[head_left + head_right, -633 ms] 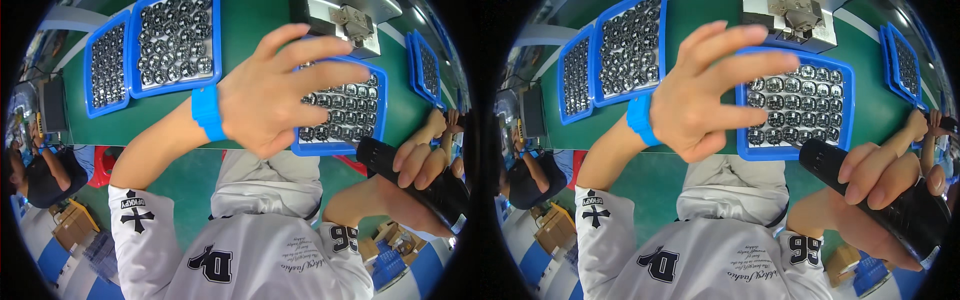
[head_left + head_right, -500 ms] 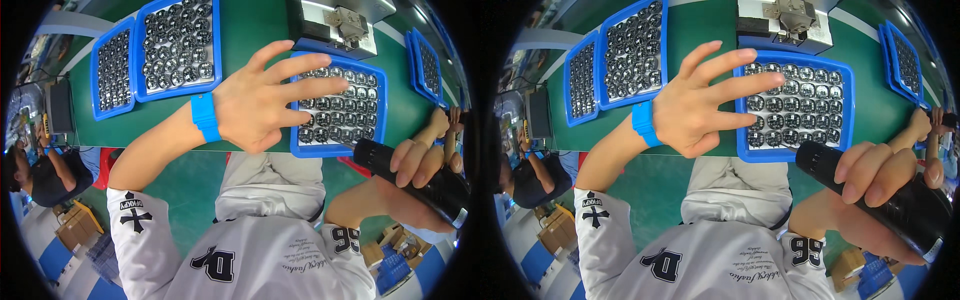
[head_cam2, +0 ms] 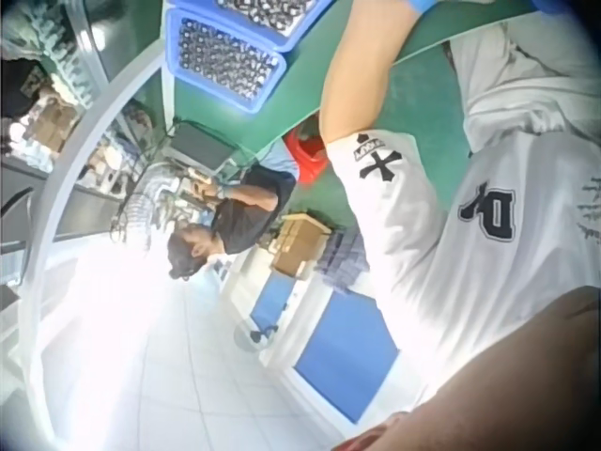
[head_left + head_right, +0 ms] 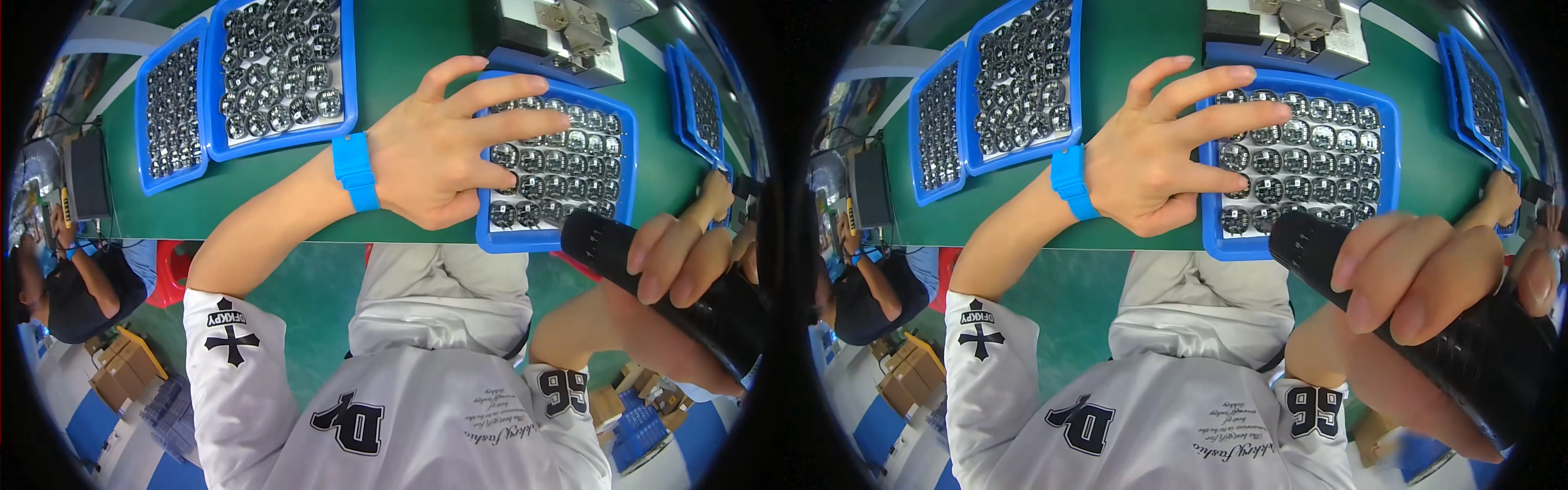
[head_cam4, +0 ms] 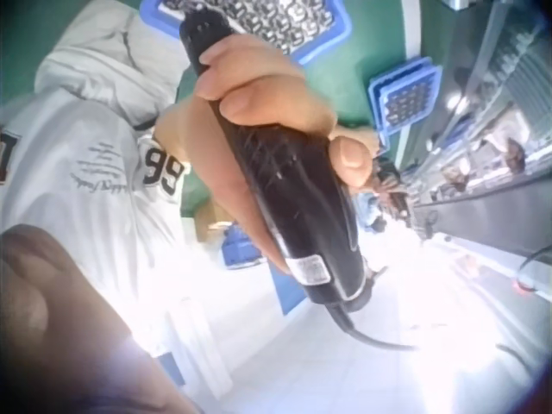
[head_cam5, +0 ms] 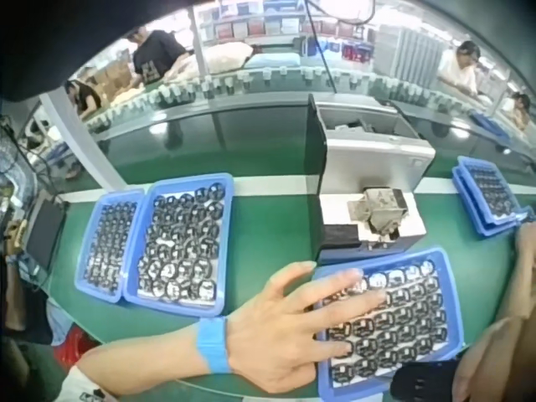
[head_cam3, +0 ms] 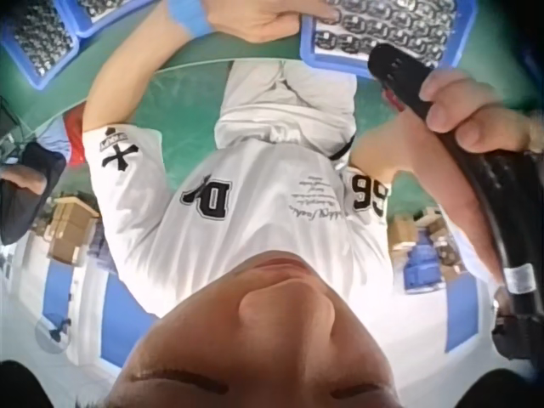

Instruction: Fastening screws onto electronic components using an electric screwdriver.

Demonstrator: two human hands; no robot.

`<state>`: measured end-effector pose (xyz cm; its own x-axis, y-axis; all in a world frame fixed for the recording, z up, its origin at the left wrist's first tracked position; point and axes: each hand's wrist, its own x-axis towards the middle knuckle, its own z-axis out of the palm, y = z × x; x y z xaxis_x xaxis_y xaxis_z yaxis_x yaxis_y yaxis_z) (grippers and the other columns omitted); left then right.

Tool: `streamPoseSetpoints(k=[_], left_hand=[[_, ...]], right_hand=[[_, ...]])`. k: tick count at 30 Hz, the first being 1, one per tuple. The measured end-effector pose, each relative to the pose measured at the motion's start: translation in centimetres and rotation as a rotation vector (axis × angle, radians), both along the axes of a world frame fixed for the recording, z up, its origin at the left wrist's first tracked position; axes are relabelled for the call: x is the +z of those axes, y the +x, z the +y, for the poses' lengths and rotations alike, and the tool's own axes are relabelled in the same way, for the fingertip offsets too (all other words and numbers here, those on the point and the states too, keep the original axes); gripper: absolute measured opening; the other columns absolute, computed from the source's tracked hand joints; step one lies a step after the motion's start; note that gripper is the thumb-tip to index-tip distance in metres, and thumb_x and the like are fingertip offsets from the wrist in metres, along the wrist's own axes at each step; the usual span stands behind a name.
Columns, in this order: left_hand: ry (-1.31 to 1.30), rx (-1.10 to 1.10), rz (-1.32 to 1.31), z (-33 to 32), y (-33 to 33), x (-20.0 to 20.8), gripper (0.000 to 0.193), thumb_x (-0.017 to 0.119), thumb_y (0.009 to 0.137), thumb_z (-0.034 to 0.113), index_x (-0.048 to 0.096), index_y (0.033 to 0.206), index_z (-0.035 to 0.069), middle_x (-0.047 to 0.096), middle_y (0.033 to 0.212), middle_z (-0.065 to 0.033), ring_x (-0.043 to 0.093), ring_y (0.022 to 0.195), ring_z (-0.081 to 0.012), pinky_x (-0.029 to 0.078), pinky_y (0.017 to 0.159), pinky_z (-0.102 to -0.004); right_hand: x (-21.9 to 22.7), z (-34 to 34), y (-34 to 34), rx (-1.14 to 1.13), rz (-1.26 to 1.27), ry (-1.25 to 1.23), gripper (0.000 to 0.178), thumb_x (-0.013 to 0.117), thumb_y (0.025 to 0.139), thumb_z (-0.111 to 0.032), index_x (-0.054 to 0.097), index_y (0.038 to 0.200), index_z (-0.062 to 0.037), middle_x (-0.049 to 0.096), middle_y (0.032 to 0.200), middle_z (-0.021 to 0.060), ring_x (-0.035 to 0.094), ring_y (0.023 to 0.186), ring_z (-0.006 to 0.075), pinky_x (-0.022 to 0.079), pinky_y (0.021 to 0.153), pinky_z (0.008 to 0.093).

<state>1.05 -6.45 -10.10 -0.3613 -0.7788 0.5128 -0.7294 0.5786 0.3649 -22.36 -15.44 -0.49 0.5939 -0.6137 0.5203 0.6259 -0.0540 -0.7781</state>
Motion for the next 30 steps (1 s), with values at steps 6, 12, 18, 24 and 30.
streamPoseSetpoints(k=[6, 12, 18, 24, 30], left_hand=[[0.078, 0.011, 0.166, 0.4, 0.0, -0.8, 0.018, 0.068, 0.062, 0.014, 0.079, 0.076, 0.018, 0.052, 0.151, -0.0031, 0.036, 0.149, -0.0280, 0.021, 0.118, -0.0633], [0.058, 0.003, 0.170, 0.4, 0.2, -0.8, 0.015, 0.071, 0.061, 0.015, 0.078, 0.073, 0.018, 0.054, 0.150, -0.0016, 0.035, 0.149, -0.0267, 0.018, 0.120, -0.0661], [0.059, 0.015, 0.161, 0.6, 0.2, -0.8, 0.014, 0.072, 0.061, 0.016, 0.079, 0.073, 0.018, 0.054, 0.149, -0.0007, 0.036, 0.149, -0.0260, 0.018, 0.120, -0.0658], [0.048, 0.015, 0.162, 0.6, 0.1, -1.0, 0.016, 0.072, 0.060, 0.016, 0.079, 0.074, 0.019, 0.055, 0.148, -0.0007, 0.036, 0.149, -0.0261, 0.018, 0.120, -0.0659], [0.049, 0.016, 0.143, 0.7, 0.0, -0.9, 0.016, 0.072, 0.062, 0.016, 0.079, 0.075, 0.019, 0.056, 0.146, 0.0006, 0.037, 0.148, -0.0247, 0.017, 0.121, -0.0654]], right_hand=[[-0.2, 0.9, 2.3, -0.034, 0.228, -0.114, 0.104, 0.066, 0.073, -0.086, 0.045, 0.140, -0.0089, 0.053, 0.089, 0.0046, 0.055, 0.068, 0.0183, 0.042, 0.068, 0.0371], [-2.5, 0.3, 2.7, 0.002, 0.185, -0.031, 0.105, 0.064, 0.074, -0.086, 0.045, 0.141, -0.0078, 0.054, 0.090, 0.0054, 0.054, 0.070, 0.0215, 0.042, 0.069, 0.0403], [-2.3, -0.1, 3.1, 0.067, 0.195, -0.040, 0.108, 0.064, 0.073, -0.087, 0.047, 0.140, -0.0056, 0.053, 0.088, 0.0067, 0.053, 0.070, 0.0231, 0.041, 0.069, 0.0417], [-2.5, 0.3, 3.6, 0.046, 0.145, -0.092, 0.116, 0.066, 0.066, -0.091, 0.047, 0.136, -0.0006, 0.051, 0.081, 0.0095, 0.052, 0.063, 0.0243, 0.041, 0.062, 0.0422], [-1.6, 2.3, 4.9, -0.044, 0.212, -0.181, 0.115, 0.059, 0.065, -0.096, 0.049, 0.130, -0.0012, 0.052, 0.080, 0.0110, 0.052, 0.060, 0.0252, 0.042, 0.058, 0.0427]])
